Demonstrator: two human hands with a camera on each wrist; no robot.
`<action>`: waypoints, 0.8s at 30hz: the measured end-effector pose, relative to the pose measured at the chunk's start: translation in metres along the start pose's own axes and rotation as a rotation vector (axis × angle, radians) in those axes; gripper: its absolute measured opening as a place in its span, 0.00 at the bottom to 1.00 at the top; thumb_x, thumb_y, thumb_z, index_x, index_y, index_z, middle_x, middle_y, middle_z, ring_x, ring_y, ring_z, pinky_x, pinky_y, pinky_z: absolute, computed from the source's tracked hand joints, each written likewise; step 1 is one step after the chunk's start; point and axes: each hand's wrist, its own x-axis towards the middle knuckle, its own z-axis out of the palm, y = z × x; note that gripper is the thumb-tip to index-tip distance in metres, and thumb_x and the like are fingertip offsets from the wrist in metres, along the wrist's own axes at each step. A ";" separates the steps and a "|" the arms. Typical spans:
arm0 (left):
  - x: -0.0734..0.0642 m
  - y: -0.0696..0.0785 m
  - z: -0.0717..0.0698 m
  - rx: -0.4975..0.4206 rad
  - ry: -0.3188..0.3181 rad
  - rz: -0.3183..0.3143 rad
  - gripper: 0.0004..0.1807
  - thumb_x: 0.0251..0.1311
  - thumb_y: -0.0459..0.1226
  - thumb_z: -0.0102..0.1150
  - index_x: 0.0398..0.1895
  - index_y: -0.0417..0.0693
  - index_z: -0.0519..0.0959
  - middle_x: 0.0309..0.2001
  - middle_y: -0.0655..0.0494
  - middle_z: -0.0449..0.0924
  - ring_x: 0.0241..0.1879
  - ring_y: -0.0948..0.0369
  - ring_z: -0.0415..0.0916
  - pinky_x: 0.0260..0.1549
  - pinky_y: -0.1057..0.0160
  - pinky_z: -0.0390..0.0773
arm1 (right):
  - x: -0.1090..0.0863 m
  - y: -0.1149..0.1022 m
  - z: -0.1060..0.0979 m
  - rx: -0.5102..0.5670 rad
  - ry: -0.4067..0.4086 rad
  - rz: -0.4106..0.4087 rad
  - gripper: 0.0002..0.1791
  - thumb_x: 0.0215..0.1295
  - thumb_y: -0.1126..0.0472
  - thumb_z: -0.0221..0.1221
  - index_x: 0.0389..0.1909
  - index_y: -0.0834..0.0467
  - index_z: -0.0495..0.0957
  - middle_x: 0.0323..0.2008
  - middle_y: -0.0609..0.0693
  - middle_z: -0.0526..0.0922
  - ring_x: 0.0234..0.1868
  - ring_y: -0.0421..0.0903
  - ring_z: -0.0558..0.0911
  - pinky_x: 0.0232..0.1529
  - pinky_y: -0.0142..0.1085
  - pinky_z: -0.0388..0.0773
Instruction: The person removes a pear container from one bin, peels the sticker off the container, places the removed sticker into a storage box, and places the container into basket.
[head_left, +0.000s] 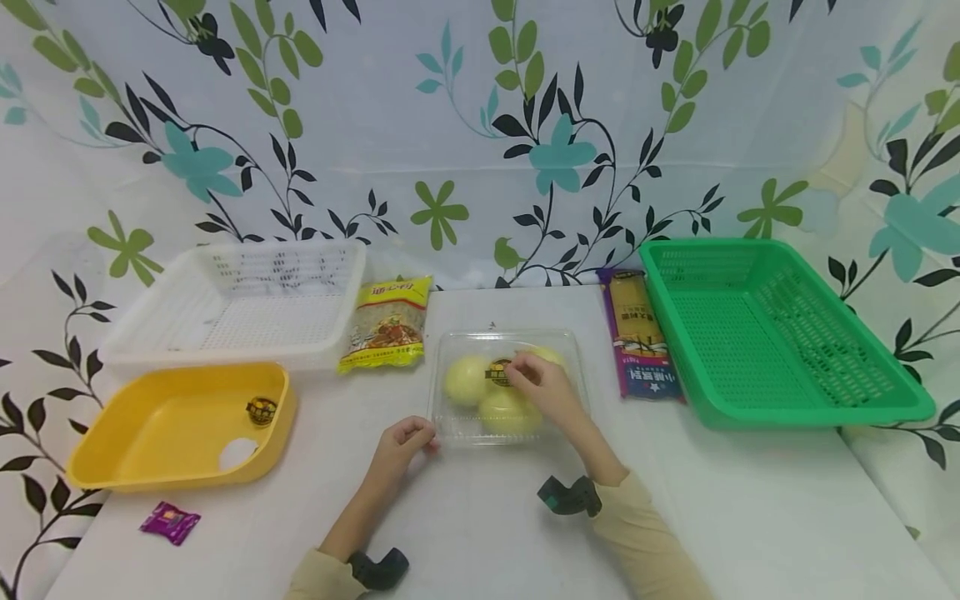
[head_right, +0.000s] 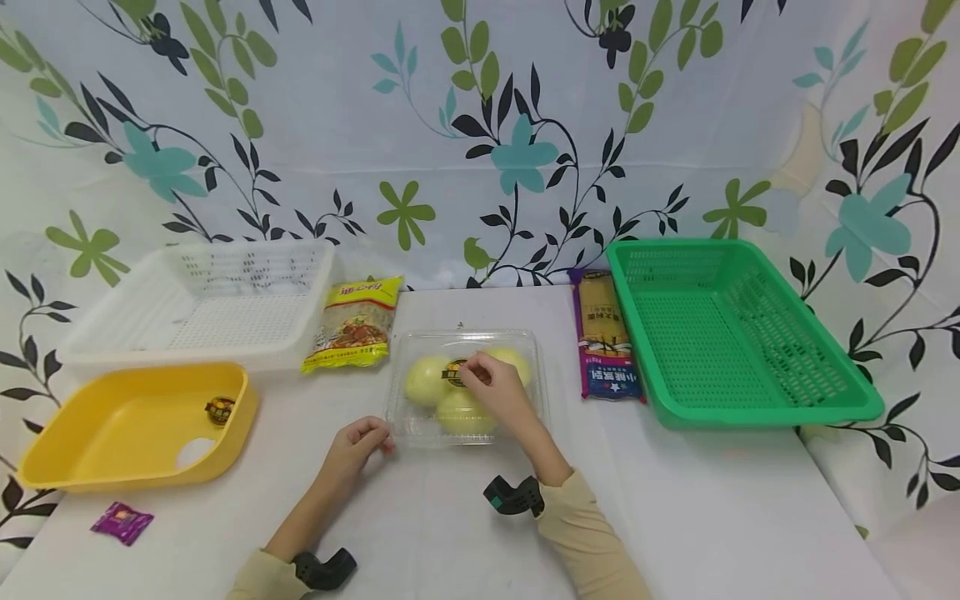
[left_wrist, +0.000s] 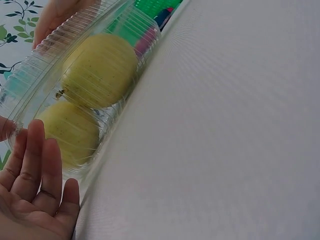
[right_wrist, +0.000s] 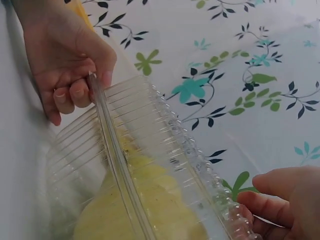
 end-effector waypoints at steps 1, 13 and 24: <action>0.000 0.000 0.000 -0.002 -0.002 0.001 0.05 0.57 0.28 0.52 0.25 0.36 0.73 0.21 0.49 0.76 0.26 0.58 0.74 0.33 0.64 0.72 | 0.000 0.000 0.001 -0.043 -0.006 -0.009 0.06 0.61 0.63 0.56 0.31 0.63 0.76 0.29 0.49 0.77 0.30 0.43 0.74 0.34 0.33 0.72; -0.001 -0.002 0.004 -0.002 0.006 0.033 0.05 0.56 0.28 0.52 0.25 0.36 0.73 0.19 0.52 0.76 0.25 0.59 0.75 0.33 0.66 0.72 | 0.007 -0.004 0.006 -0.154 0.042 0.137 0.09 0.63 0.59 0.54 0.29 0.61 0.75 0.25 0.49 0.78 0.27 0.43 0.76 0.30 0.34 0.71; -0.001 -0.002 0.002 -0.002 0.011 0.029 0.05 0.56 0.28 0.51 0.25 0.36 0.73 0.20 0.52 0.76 0.25 0.60 0.74 0.32 0.66 0.72 | 0.011 -0.014 0.014 -0.306 0.042 0.208 0.17 0.54 0.51 0.61 0.25 0.62 0.72 0.21 0.49 0.74 0.24 0.44 0.72 0.25 0.33 0.69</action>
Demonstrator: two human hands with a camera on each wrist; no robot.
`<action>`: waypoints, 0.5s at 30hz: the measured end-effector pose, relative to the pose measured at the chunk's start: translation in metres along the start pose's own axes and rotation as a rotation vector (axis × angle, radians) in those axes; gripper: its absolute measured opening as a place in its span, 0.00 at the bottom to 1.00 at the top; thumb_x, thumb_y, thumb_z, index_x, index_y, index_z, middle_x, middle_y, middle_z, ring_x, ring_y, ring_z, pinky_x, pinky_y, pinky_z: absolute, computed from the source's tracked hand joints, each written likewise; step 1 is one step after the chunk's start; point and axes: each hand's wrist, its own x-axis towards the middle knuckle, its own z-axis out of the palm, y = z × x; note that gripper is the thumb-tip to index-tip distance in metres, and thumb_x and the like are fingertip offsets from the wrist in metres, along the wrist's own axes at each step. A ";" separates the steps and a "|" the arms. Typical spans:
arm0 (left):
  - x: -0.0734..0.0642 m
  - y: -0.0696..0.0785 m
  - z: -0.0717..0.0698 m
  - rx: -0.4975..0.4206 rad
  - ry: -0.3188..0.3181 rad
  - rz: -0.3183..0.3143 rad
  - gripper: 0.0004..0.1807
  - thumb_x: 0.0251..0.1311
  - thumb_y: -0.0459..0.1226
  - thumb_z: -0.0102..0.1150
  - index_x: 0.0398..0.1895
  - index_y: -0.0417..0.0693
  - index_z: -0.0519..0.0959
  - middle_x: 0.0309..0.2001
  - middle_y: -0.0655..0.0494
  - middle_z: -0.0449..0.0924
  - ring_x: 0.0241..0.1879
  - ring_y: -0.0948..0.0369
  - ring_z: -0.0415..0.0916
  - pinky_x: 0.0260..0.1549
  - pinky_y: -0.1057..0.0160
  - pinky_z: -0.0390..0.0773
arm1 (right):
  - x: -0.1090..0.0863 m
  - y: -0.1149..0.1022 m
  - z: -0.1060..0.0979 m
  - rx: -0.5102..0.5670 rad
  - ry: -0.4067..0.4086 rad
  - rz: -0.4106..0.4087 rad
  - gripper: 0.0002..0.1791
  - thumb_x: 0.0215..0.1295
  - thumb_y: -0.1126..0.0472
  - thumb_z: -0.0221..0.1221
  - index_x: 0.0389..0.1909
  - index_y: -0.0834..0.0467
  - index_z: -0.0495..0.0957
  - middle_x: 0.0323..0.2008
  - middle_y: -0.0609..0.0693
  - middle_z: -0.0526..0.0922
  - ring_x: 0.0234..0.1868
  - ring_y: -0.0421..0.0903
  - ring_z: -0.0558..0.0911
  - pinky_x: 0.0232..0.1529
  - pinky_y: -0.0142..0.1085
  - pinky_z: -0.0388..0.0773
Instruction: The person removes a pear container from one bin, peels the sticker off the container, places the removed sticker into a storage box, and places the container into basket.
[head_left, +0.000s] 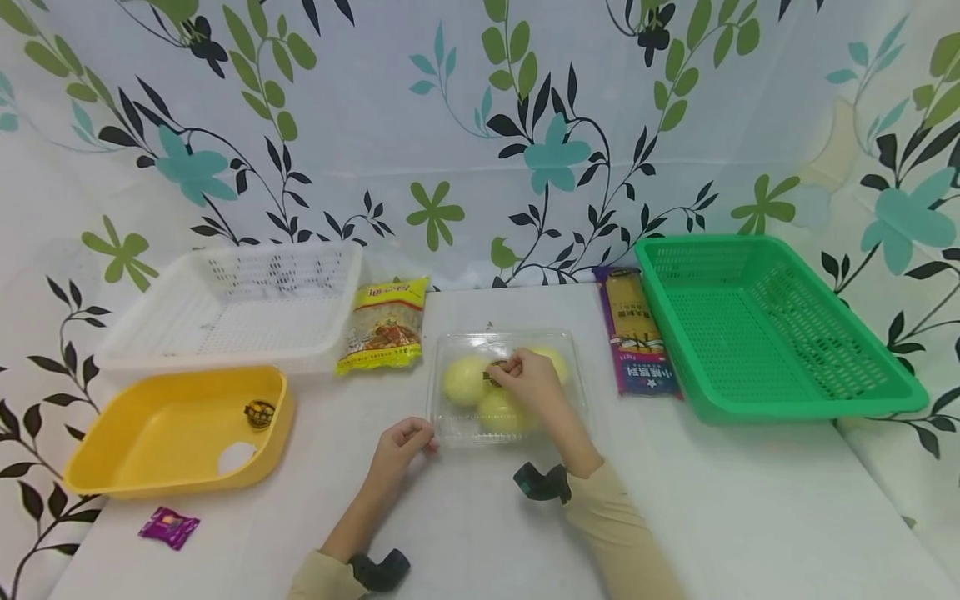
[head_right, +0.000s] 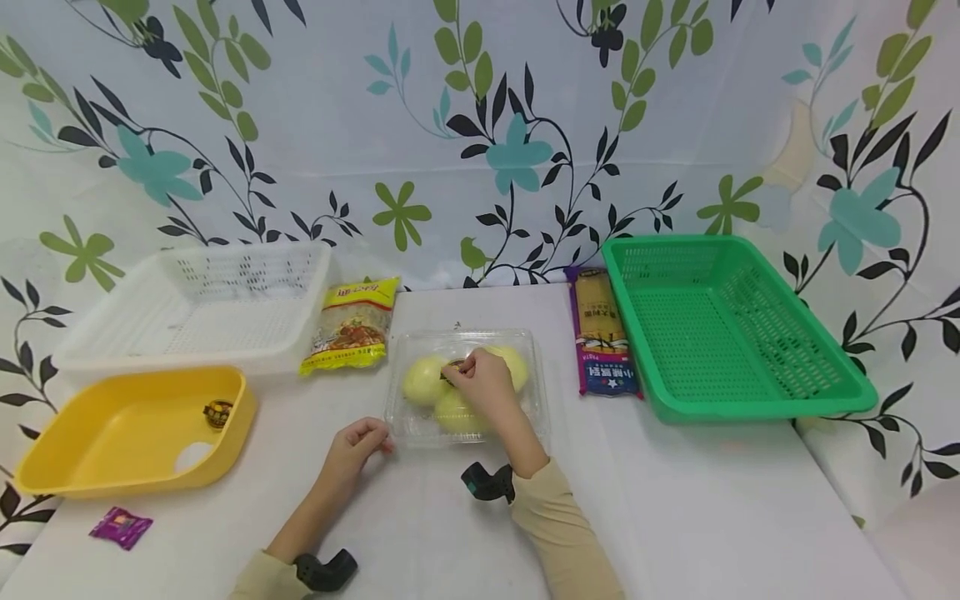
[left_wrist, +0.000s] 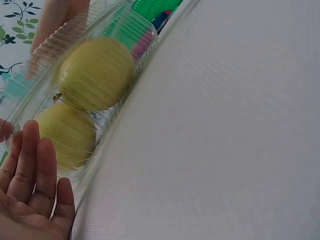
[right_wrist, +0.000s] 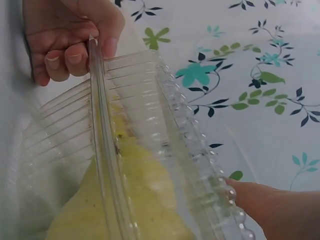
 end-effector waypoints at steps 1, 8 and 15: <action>0.000 0.000 0.000 0.001 0.002 0.004 0.05 0.56 0.28 0.51 0.25 0.36 0.73 0.20 0.52 0.76 0.25 0.60 0.74 0.32 0.66 0.72 | 0.000 -0.001 0.002 -0.019 -0.005 0.008 0.18 0.53 0.49 0.62 0.25 0.62 0.71 0.21 0.50 0.74 0.24 0.44 0.72 0.25 0.34 0.69; 0.002 0.001 -0.001 -0.009 -0.007 -0.011 0.05 0.57 0.29 0.52 0.25 0.37 0.73 0.20 0.52 0.76 0.26 0.59 0.74 0.33 0.65 0.72 | 0.001 -0.007 0.014 -0.184 0.013 0.019 0.27 0.46 0.44 0.65 0.30 0.63 0.68 0.27 0.51 0.70 0.29 0.47 0.71 0.31 0.38 0.71; 0.001 0.001 0.000 -0.015 -0.011 0.019 0.04 0.56 0.28 0.52 0.25 0.36 0.73 0.19 0.51 0.77 0.25 0.59 0.75 0.33 0.65 0.73 | 0.000 -0.004 0.014 -0.208 0.082 -0.035 0.17 0.51 0.54 0.63 0.23 0.61 0.67 0.22 0.49 0.69 0.24 0.45 0.69 0.26 0.36 0.69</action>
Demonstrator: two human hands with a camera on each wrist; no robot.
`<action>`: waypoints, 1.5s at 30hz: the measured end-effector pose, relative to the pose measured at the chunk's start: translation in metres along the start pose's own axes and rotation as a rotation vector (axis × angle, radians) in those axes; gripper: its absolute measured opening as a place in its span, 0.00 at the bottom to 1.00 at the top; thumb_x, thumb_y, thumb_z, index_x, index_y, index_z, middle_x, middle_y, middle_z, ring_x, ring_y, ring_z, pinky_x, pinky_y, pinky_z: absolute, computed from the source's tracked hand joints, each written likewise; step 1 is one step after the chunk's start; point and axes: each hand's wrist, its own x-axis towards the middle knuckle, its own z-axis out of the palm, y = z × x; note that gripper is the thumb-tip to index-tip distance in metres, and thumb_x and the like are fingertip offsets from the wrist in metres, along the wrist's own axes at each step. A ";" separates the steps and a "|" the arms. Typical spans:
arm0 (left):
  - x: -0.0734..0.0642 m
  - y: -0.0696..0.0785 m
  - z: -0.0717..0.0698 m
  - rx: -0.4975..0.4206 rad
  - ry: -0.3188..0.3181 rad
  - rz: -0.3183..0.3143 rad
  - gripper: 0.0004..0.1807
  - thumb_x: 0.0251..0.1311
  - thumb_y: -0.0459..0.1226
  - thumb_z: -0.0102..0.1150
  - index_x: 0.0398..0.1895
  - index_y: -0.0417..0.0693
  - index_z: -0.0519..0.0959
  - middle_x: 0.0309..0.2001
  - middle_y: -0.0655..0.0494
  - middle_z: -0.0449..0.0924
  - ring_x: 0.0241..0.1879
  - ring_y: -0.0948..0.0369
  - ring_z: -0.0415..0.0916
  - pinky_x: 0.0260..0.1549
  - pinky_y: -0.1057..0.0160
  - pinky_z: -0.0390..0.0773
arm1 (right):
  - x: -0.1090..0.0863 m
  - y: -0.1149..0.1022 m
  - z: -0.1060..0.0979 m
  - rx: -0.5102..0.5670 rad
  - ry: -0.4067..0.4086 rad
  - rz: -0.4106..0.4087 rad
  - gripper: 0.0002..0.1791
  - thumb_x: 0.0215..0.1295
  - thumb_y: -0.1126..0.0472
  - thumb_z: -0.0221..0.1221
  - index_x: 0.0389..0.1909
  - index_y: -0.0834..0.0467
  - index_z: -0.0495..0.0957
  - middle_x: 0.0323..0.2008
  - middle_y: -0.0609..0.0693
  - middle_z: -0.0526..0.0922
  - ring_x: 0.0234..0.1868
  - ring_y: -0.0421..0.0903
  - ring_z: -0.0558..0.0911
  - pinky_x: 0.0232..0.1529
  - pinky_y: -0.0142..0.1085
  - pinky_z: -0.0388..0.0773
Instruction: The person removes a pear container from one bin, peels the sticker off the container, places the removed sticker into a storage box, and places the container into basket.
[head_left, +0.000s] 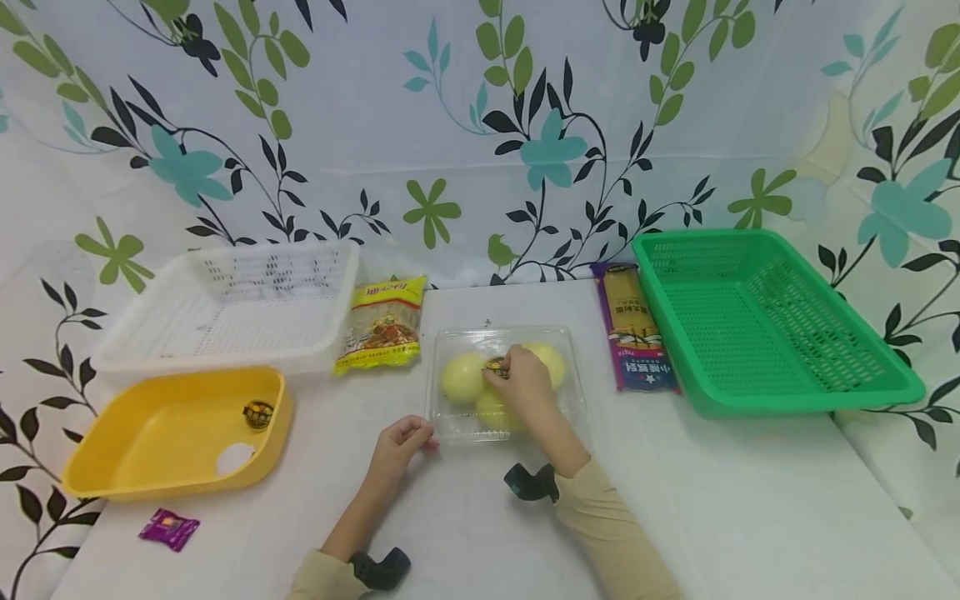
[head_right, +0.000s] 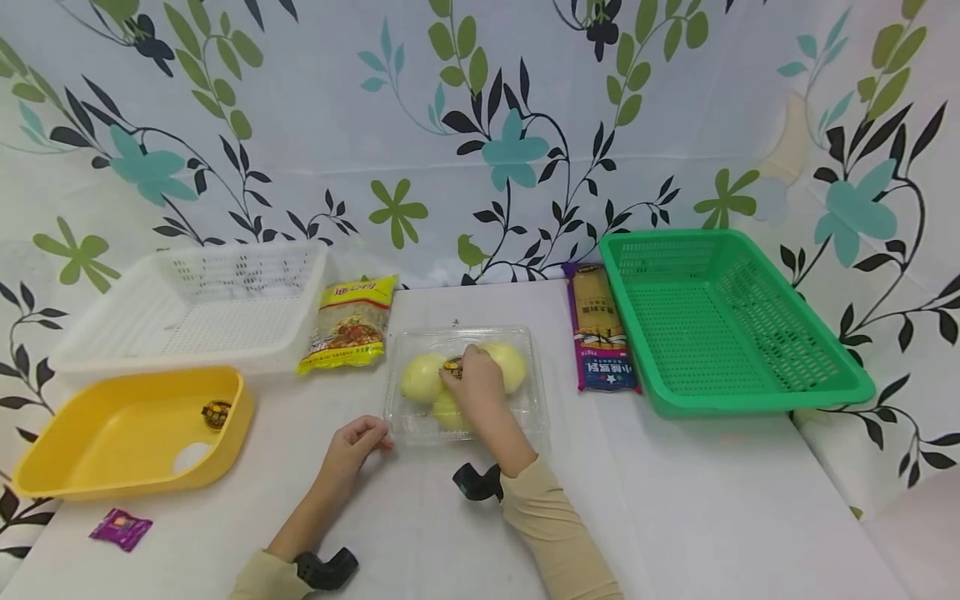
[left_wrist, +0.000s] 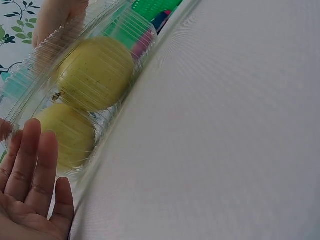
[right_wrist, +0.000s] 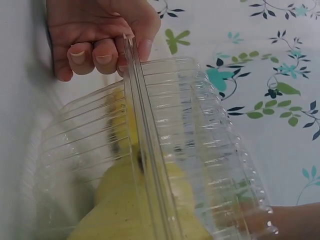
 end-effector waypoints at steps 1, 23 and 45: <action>0.000 0.000 0.000 -0.003 -0.004 0.004 0.04 0.56 0.28 0.52 0.25 0.36 0.73 0.20 0.51 0.77 0.25 0.59 0.76 0.33 0.65 0.73 | 0.000 0.001 0.000 -0.004 0.011 -0.006 0.15 0.52 0.55 0.62 0.23 0.60 0.67 0.21 0.49 0.69 0.23 0.45 0.69 0.25 0.35 0.68; -0.002 0.003 0.001 0.015 -0.014 -0.022 0.06 0.58 0.29 0.52 0.26 0.34 0.73 0.21 0.49 0.78 0.27 0.57 0.76 0.36 0.64 0.71 | -0.001 -0.003 0.005 -0.168 -0.007 -0.081 0.13 0.61 0.58 0.52 0.20 0.57 0.64 0.18 0.47 0.64 0.18 0.43 0.66 0.17 0.33 0.63; 0.001 0.003 -0.001 0.001 -0.033 -0.047 0.08 0.60 0.30 0.51 0.30 0.28 0.72 0.21 0.52 0.77 0.27 0.59 0.76 0.36 0.65 0.71 | -0.003 -0.001 0.000 -0.034 0.024 -0.092 0.08 0.57 0.64 0.50 0.19 0.58 0.67 0.18 0.47 0.67 0.20 0.43 0.67 0.21 0.33 0.66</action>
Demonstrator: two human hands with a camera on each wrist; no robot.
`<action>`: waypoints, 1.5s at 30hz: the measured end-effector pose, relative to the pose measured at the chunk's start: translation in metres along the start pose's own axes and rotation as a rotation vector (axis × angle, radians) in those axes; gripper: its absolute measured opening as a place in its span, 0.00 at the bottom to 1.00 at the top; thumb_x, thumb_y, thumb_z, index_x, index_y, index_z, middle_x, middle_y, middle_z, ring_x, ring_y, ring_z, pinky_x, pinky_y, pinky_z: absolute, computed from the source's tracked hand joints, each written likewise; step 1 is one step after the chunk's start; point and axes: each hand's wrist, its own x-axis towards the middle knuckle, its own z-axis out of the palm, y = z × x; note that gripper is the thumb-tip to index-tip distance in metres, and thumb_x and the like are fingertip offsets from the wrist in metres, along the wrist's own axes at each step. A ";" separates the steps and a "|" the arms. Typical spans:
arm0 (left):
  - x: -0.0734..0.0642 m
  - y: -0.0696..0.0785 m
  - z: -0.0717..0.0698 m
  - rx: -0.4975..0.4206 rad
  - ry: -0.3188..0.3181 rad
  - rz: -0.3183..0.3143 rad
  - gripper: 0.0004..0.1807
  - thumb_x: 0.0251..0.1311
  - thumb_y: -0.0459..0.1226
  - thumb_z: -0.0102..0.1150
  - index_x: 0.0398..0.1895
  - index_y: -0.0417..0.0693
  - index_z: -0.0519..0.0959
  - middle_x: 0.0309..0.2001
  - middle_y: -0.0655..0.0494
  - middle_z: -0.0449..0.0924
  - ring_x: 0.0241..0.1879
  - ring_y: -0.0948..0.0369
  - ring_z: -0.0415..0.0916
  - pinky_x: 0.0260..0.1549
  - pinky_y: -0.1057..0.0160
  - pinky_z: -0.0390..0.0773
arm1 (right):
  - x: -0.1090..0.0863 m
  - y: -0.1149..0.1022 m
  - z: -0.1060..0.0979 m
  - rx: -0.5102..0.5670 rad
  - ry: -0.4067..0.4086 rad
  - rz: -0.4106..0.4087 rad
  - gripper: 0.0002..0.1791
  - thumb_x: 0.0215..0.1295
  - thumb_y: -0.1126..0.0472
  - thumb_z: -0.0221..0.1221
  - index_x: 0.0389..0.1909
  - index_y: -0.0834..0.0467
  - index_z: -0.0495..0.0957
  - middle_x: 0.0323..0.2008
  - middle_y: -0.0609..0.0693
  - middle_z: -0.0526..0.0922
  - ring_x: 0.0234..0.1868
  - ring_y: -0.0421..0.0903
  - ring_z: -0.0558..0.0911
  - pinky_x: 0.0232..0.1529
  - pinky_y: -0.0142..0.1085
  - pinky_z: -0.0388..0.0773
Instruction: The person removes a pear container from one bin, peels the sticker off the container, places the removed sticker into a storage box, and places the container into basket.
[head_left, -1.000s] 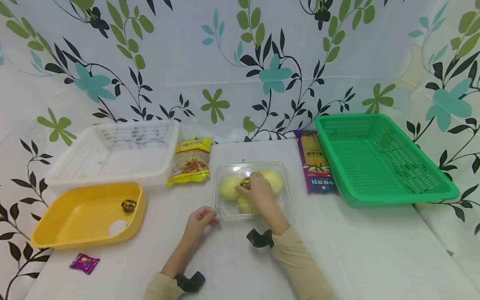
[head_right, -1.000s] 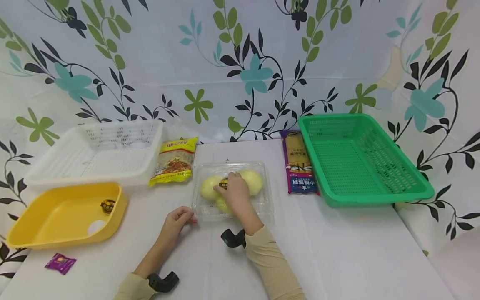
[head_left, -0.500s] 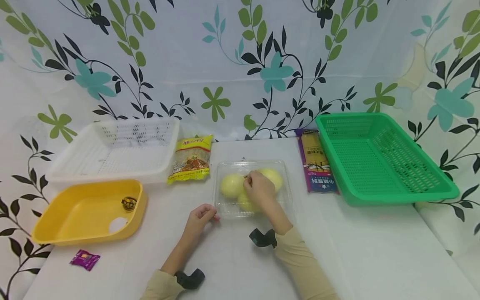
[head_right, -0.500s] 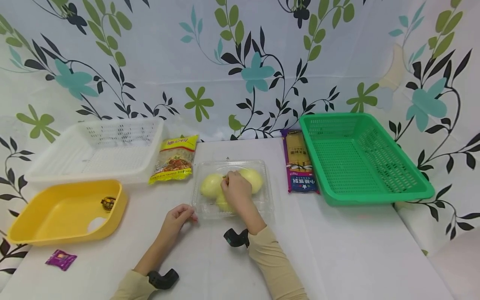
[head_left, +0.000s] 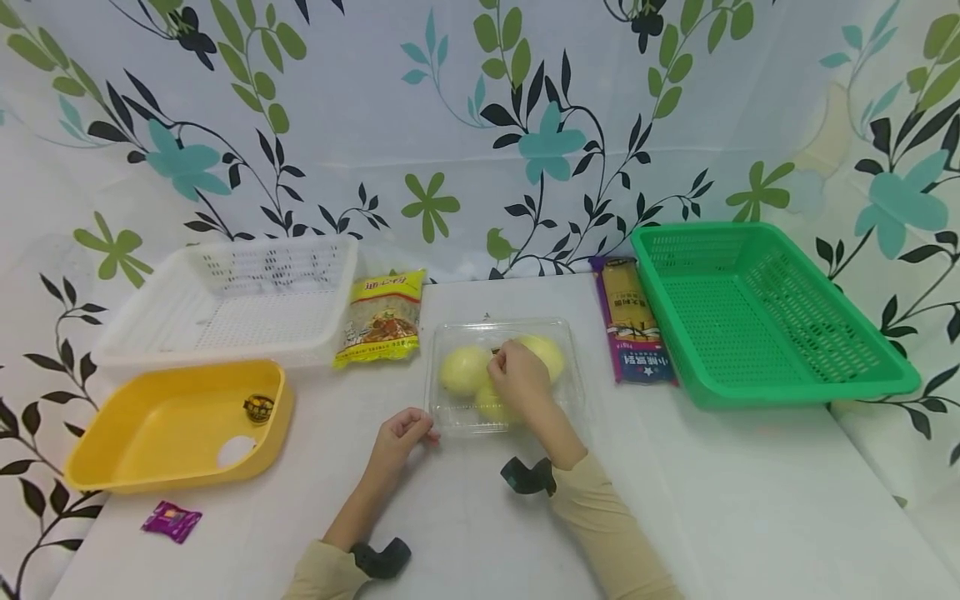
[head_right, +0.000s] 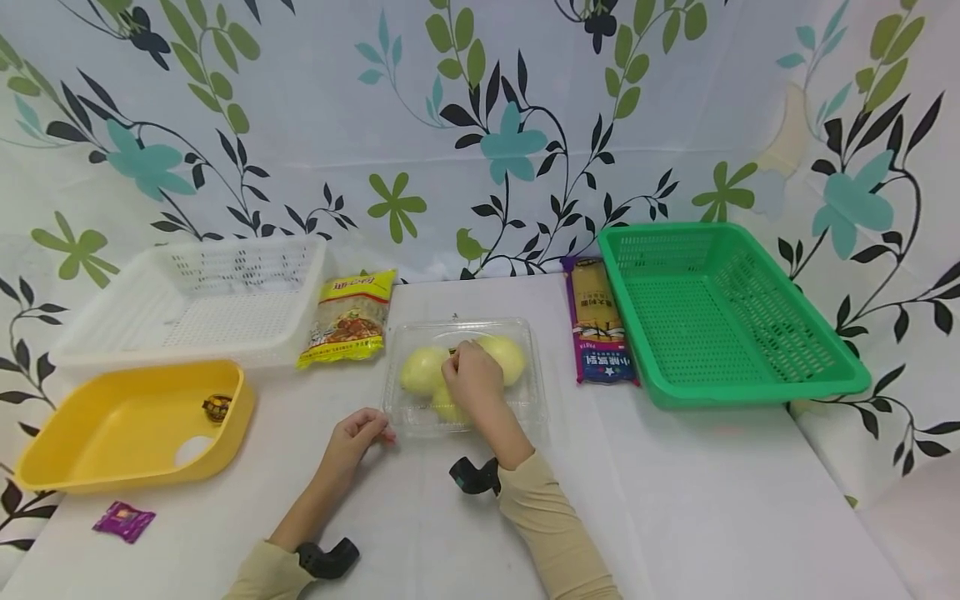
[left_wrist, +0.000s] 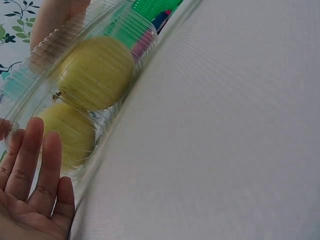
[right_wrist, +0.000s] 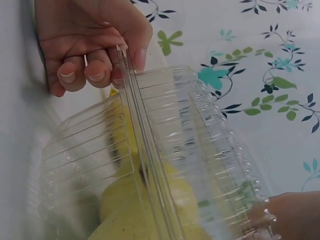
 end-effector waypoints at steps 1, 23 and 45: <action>0.000 0.000 0.000 -0.001 0.001 -0.002 0.08 0.60 0.30 0.51 0.30 0.29 0.72 0.22 0.51 0.77 0.27 0.59 0.76 0.37 0.65 0.71 | 0.000 -0.001 0.000 -0.001 0.003 0.001 0.08 0.57 0.64 0.50 0.20 0.58 0.67 0.18 0.47 0.67 0.20 0.43 0.67 0.21 0.33 0.66; -0.002 -0.003 0.001 -0.063 -0.023 0.040 0.12 0.60 0.31 0.49 0.33 0.23 0.70 0.22 0.52 0.76 0.27 0.59 0.75 0.34 0.64 0.73 | 0.001 0.004 -0.011 0.171 0.080 0.035 0.03 0.56 0.69 0.53 0.25 0.63 0.74 0.18 0.48 0.73 0.21 0.43 0.71 0.22 0.32 0.69; -0.004 0.003 0.001 -0.082 -0.017 0.015 0.11 0.59 0.32 0.47 0.28 0.29 0.72 0.22 0.50 0.76 0.28 0.58 0.76 0.35 0.63 0.73 | 0.004 0.015 -0.029 0.301 -0.019 0.218 0.03 0.53 0.68 0.55 0.29 0.65 0.72 0.21 0.52 0.75 0.17 0.42 0.71 0.17 0.31 0.69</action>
